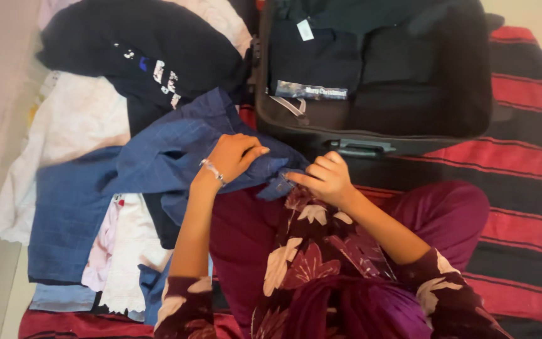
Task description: The person folds blue pants by hand, smoothing them flat on a pile of clothing before folding them into a rectangle and placing them inside a black suitcase.
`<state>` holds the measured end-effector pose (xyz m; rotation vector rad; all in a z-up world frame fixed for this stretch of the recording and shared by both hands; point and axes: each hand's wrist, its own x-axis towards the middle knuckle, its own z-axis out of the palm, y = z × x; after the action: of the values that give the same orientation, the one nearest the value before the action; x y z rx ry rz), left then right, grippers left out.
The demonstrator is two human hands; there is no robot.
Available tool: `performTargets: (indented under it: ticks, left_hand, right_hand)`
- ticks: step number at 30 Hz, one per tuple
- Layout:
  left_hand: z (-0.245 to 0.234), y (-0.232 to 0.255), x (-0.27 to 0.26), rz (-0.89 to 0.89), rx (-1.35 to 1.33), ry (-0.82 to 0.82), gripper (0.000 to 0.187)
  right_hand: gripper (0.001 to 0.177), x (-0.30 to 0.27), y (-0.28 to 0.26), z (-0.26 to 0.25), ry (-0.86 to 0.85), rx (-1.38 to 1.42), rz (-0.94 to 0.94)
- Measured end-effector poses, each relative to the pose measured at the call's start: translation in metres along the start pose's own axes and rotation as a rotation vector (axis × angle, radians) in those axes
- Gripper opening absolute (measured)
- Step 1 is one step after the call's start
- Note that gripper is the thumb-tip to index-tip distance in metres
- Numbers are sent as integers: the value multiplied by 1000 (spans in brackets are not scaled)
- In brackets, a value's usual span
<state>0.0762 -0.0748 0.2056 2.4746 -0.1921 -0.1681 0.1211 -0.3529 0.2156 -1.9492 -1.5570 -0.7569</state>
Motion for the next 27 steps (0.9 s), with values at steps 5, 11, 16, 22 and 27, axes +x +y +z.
performTargets:
  ticks: [5, 11, 16, 22, 27]
  left_hand:
    - [-25, 25, -16, 183, 95, 246, 24]
    - [-34, 57, -6, 284, -31, 276, 21]
    - [-29, 118, -5, 317, -354, 370, 22]
    - [40, 123, 27, 17, -796, 325, 22]
    - [75, 111, 20, 6, -1029, 215, 15]
  right_hand:
    - [23, -20, 11, -22, 81, 4, 142]
    - [16, -31, 19, -31, 206, -46, 181]
    - [23, -27, 46, -74, 251, 55, 487]
    - [17, -42, 29, -65, 119, 198, 474]
    - [16, -53, 25, -51, 73, 304, 414]
